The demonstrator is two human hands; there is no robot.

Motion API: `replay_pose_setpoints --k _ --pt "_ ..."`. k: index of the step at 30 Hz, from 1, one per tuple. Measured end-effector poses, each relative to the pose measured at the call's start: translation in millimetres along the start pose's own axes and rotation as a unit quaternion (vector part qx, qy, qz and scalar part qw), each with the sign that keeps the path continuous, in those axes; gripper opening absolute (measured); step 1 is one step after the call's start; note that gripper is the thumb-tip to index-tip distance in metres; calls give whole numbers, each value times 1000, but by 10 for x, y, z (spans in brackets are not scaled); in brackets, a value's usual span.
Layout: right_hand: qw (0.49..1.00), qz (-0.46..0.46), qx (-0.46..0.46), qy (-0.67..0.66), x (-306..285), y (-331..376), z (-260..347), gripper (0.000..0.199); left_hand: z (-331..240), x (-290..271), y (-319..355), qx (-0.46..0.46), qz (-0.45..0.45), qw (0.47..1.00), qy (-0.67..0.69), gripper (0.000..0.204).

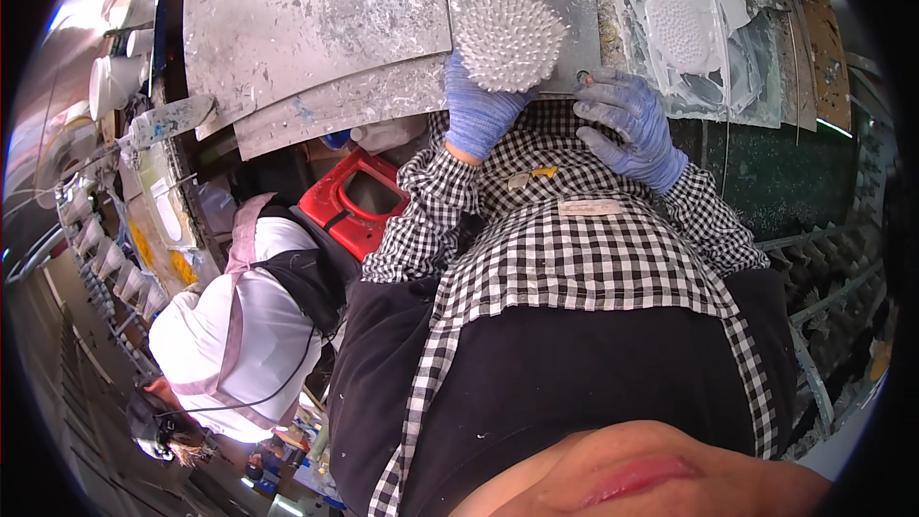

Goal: Assembling brushes by dipping bunches of bristles into adhesive and inserting them into holders.

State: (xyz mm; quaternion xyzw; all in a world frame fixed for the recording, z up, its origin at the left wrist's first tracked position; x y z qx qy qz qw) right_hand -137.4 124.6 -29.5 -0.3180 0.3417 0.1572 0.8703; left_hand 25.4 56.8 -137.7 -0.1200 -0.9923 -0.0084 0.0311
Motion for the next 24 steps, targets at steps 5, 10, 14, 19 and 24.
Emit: replay_pose_setpoints --k 5,10,14,19,24 --pt "999 -12 27 -29 66 -1 -45 28 -352 141 27 69 24 909 -411 59" --pt "998 -4 36 -41 121 17 -51 26 -379 103 1 -26 20 948 -317 59" --pt "997 -7 46 -58 135 23 -92 22 -326 145 -25 -41 20 980 -193 56" --pt "995 -1 60 -85 199 49 -89 19 -371 140 -21 -88 13 967 -237 63" --pt "995 -5 63 -82 192 103 -115 17 -694 -100 84 57 -116 953 -274 80"
Point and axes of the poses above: each hand's wrist, its own y-axis away from the middle knuckle, its own x-axis out of the palm, z = x × y, the point moved 10 cm from there along -y, towards the middle knuckle, and after that the axes turned 2 degrees about x, right-handed, at the moved point
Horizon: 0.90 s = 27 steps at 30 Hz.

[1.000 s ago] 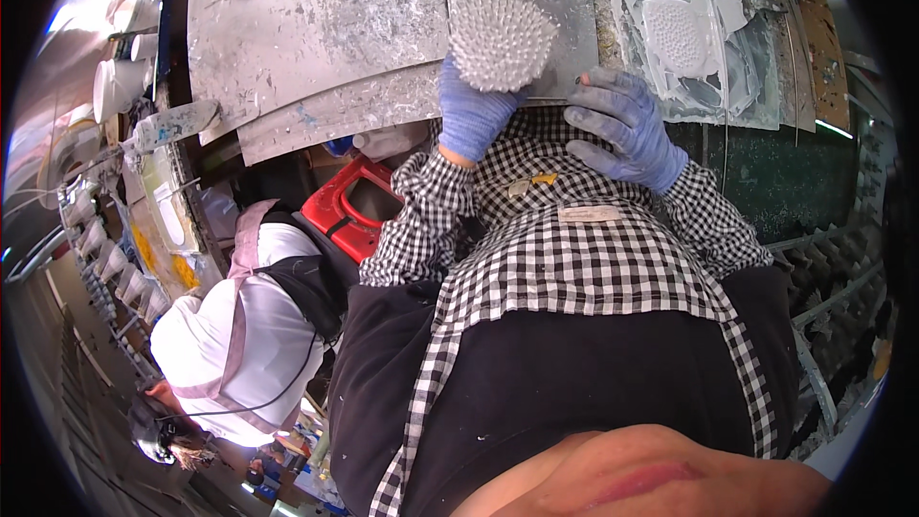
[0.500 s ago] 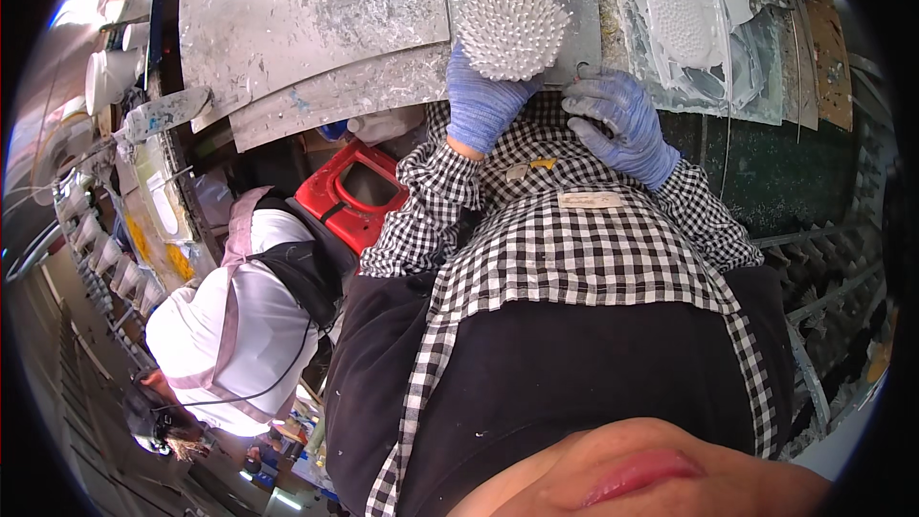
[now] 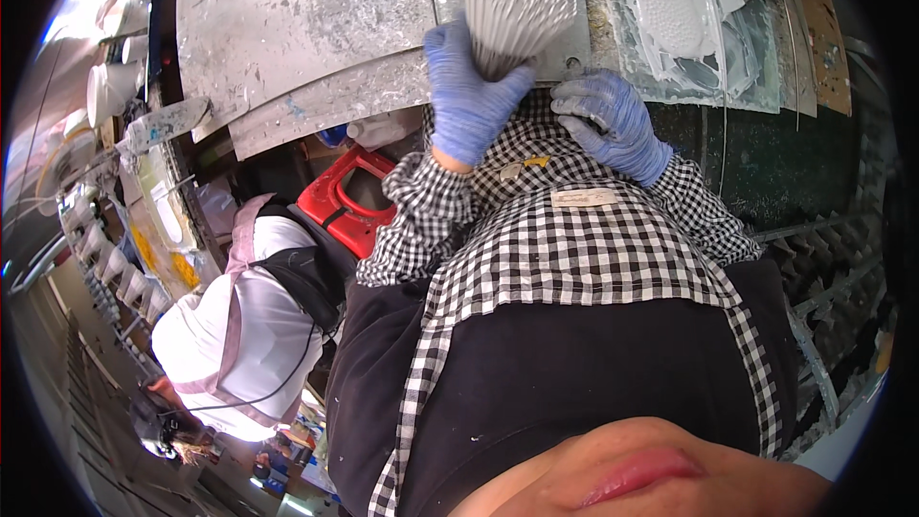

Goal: Assembling brushes by dipping bunches of bristles into adhesive and inserting them into holders.

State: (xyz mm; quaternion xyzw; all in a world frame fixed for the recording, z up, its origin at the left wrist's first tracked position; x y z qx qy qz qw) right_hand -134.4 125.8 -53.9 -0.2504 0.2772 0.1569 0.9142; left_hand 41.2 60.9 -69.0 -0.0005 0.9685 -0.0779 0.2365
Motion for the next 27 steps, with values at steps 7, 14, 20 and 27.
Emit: replay_pose_setpoints --k 7,14,20,27 --pt "997 -67 -25 -3 -383 -27 85 9 -418 -540 -275 36 -50 977 205 71" --pt "987 -161 29 -10 -824 -44 -106 19 220 -163 -391 -169 96 878 438 57" --pt "942 -53 252 -216 -754 -582 -341 31 356 201 -172 -292 111 755 576 56" --pt "919 128 250 -275 -294 -1098 -275 33 602 363 31 -344 158 714 589 31"
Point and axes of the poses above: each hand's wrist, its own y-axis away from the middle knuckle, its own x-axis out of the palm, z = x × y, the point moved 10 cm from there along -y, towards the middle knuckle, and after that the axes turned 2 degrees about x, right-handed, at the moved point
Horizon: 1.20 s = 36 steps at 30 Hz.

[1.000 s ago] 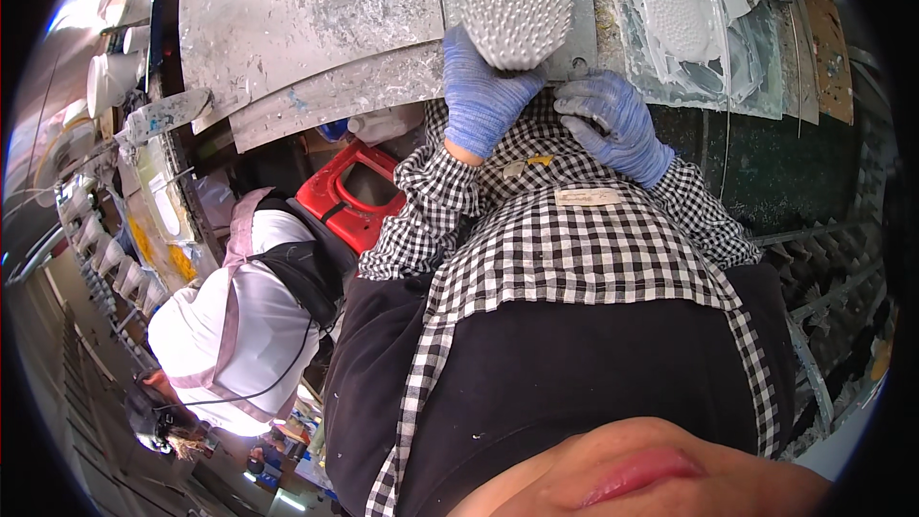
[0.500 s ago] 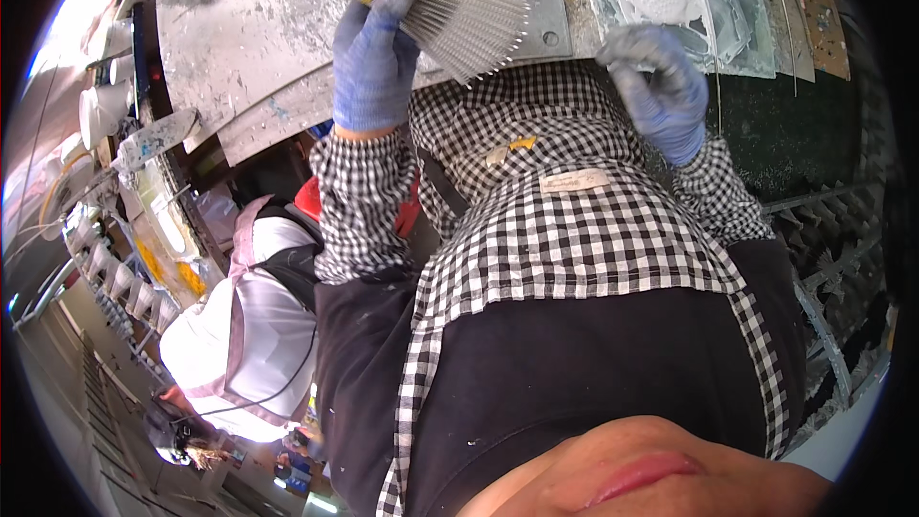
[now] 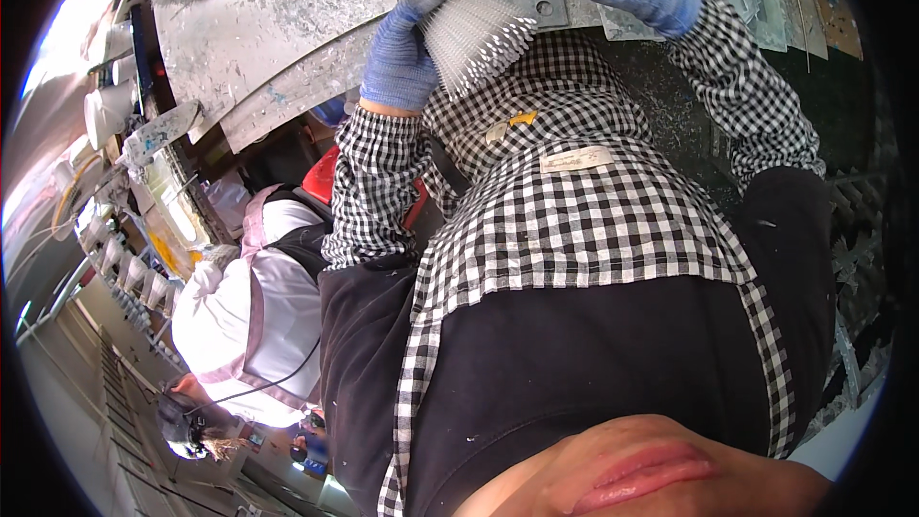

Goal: Assembling brushes by dipping bunches of bristles into adhesive and inserting them into holders.

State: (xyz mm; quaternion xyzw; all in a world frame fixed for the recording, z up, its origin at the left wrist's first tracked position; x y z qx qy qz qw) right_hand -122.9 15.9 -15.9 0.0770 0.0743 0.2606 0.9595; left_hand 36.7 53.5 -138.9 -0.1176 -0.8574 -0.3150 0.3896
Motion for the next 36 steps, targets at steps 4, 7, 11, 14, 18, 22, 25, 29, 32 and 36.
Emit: replay_pose_setpoints --k 4,7,11,14,18,22,25,29,32,36 --pt "992 41 -8 118 155 -98 -154 38 38 34 -17 -7 16 1000 2 34" --pt "993 64 -21 96 212 -148 -238 34 39 130 0 -10 50 999 -6 37" --pt "993 75 -5 90 220 -129 -273 33 27 172 -20 15 82 996 -3 30" --pt "993 67 -4 95 204 -104 -326 33 20 80 -60 6 84 996 4 23" --pt "993 48 -23 108 195 -56 -289 34 7 246 2 15 102 994 -29 32" --pt "986 12 -78 150 174 52 -121 32 -53 470 26 11 108 994 -10 17" --pt "974 22 -179 135 187 126 71 29 -48 349 -42 -29 178 983 35 33" --pt "936 24 -274 220 180 134 186 26 -134 197 -101 4 155 988 1 34" --pt "956 -30 -278 89 -29 120 209 21 -275 61 -49 53 65 996 -12 38" --pt "938 -199 -167 -230 -723 367 98 16 -278 493 150 66 95 964 238 61"
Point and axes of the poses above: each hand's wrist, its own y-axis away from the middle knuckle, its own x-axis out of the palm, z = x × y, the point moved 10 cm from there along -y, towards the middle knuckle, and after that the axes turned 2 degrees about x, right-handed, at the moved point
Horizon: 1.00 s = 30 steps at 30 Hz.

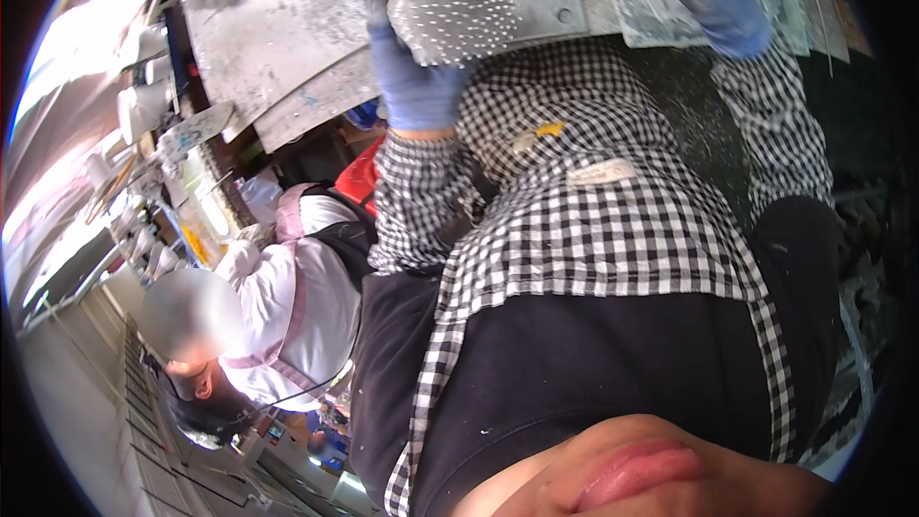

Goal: Assembling brushes by dipping bunches of bristles into adhesive and inserting them into holders.

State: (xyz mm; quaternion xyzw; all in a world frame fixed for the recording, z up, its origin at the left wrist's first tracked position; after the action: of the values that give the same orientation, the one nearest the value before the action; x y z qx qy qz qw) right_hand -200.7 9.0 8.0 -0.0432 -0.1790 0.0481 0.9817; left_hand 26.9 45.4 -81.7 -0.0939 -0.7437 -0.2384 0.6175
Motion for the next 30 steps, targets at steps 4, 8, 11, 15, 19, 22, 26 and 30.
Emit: replay_pose_setpoints --k 4,8,11,15,19,22,26,30 --pt "989 -47 76 120 -140 270 -222 19 -111 -422 237 90 -62 992 64 50" --pt "993 21 22 117 -49 450 -517 23 -281 -540 357 190 -66 926 -320 40" --pt "992 35 8 123 104 553 -574 23 -495 -576 435 251 -119 798 -536 39" --pt "988 49 94 110 125 646 -811 23 -358 -796 384 181 -116 973 -85 44" --pt "984 69 114 118 214 700 -896 24 -352 -817 414 187 -144 972 -16 58" --pt "983 76 121 116 245 726 -920 24 -385 -892 459 212 -202 956 -16 68" --pt "981 78 134 116 239 758 -955 24 -271 -446 418 122 5 987 103 49" --pt "980 66 146 119 138 752 -916 24 -382 -186 388 203 -47 973 -100 56"
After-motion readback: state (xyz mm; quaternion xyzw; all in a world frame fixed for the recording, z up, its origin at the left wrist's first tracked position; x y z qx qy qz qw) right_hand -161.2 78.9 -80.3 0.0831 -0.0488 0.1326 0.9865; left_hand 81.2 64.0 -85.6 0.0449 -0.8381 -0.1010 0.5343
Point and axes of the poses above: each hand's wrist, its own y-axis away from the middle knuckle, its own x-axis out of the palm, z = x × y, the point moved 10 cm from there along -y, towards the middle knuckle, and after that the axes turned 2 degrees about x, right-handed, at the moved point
